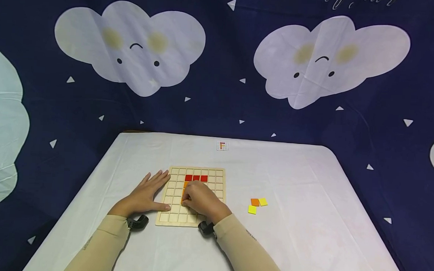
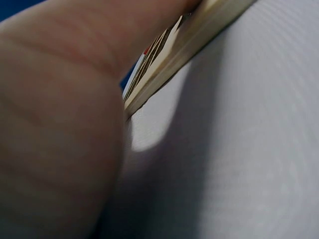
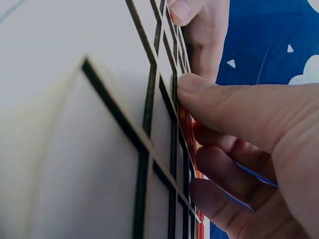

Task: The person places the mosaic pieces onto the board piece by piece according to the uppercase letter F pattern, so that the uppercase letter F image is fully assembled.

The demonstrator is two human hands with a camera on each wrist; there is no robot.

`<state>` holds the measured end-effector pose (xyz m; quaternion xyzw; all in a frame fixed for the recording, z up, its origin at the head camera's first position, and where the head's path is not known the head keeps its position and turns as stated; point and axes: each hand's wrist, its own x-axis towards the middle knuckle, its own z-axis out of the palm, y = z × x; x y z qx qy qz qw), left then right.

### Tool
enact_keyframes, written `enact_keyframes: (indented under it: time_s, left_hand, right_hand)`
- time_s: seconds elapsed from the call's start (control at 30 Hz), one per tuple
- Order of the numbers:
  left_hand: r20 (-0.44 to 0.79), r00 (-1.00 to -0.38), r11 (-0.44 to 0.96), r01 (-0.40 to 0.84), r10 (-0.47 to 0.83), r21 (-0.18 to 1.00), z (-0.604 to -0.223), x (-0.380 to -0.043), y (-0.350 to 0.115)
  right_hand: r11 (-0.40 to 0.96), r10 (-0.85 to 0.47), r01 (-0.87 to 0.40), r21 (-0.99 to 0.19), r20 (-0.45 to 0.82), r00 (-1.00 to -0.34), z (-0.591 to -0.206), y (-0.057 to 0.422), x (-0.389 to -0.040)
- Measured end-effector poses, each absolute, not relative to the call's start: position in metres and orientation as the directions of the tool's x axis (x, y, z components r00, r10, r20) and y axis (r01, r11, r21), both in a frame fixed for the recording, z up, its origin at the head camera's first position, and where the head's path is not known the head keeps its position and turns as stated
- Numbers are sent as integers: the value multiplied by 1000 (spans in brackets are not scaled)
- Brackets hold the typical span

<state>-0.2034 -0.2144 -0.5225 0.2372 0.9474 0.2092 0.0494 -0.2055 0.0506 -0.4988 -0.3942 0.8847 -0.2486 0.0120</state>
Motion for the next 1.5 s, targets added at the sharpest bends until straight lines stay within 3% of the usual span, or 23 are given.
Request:
enact_keyframes:
  time_s: [0.4,0.57,0.83,1.03,1.3,1.5]
  left_hand:
    - [6,-884,804,427,467,414,-525,-204,-213]
    - [6,-887,803,421,462,422,-524,-204,-212]
    - [2,-891,805,411,454,428,-522,-204,-215]
    - [-3,-888,807,417,460,418,-525,-206,-216]
    - [1,-887,802,418,462,426,-522,-205,-213]
    - [-3,-889,805,414,459,424,-523,-204,-213]
  right_hand:
    - [519,-676,-683,-514,243,-696,-496,79,-198]
    - [524,-605,-666,-531,319,-730,-498,111,-198]
    - [592,-473,-576,-563,336,-815,-503,173,-199]
    - [598,-424,-564,-570,372,-825,-510,223,-195]
    - [533,-454,-520,-668,293,-841,-518,276,-183]
    - [548,-443,-454,-703,217,-870,-518,289,-176]
